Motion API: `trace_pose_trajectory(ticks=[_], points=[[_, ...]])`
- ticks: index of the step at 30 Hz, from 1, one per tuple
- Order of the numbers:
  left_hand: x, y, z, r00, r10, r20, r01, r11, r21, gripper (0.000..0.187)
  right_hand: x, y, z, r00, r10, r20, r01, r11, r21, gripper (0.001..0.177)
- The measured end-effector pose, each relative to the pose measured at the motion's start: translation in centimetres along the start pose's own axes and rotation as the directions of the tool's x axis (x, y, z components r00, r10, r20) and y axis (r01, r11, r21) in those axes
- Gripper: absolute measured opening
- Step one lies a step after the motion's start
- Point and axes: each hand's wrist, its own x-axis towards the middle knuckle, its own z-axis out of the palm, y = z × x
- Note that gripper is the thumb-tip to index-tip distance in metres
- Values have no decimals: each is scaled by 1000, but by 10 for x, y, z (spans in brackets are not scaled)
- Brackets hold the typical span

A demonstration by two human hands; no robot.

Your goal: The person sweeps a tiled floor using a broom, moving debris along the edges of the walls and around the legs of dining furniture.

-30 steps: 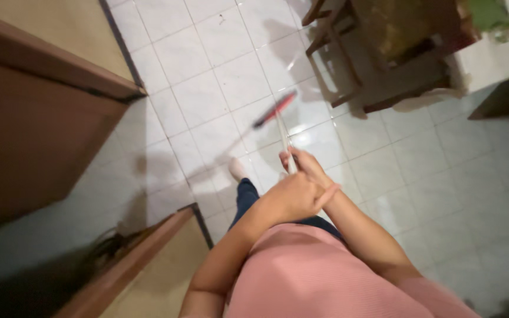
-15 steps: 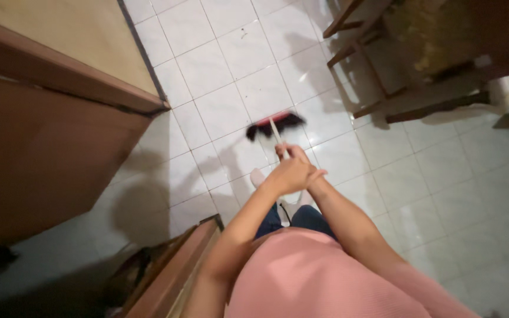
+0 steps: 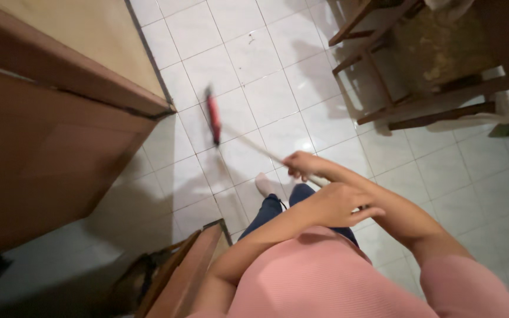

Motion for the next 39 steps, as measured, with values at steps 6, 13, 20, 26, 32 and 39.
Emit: trace_pose_trajectory(ticks=[6,13,20,26,32,39], points=[[-29,-66,-18,950,-193,246,231,963,-136,39,40,10,84,949,-149,277,274,823,-498,38],[-62,-112,-44,910,-347,228,374,923,-89,44,120,15,78,976,-79,204,204,669,-715,27],[10,-151,-88,943,-170,-287,159,985,-62,31,179,-101,-60,969,-210,-128,48,669,-742,17],[39,-142,-130,939,-245,-241,256,967,12,37,146,-171,-75,927,-374,8,182,433,-883,23],[98,-108,-155,925,-284,-253,272,959,-82,37,43,-232,-93,974,-9,227,158,746,-647,21],[65,-183,-169,800,-588,120,572,808,143,41,136,-141,-11,882,-103,460,380,734,-563,25]])
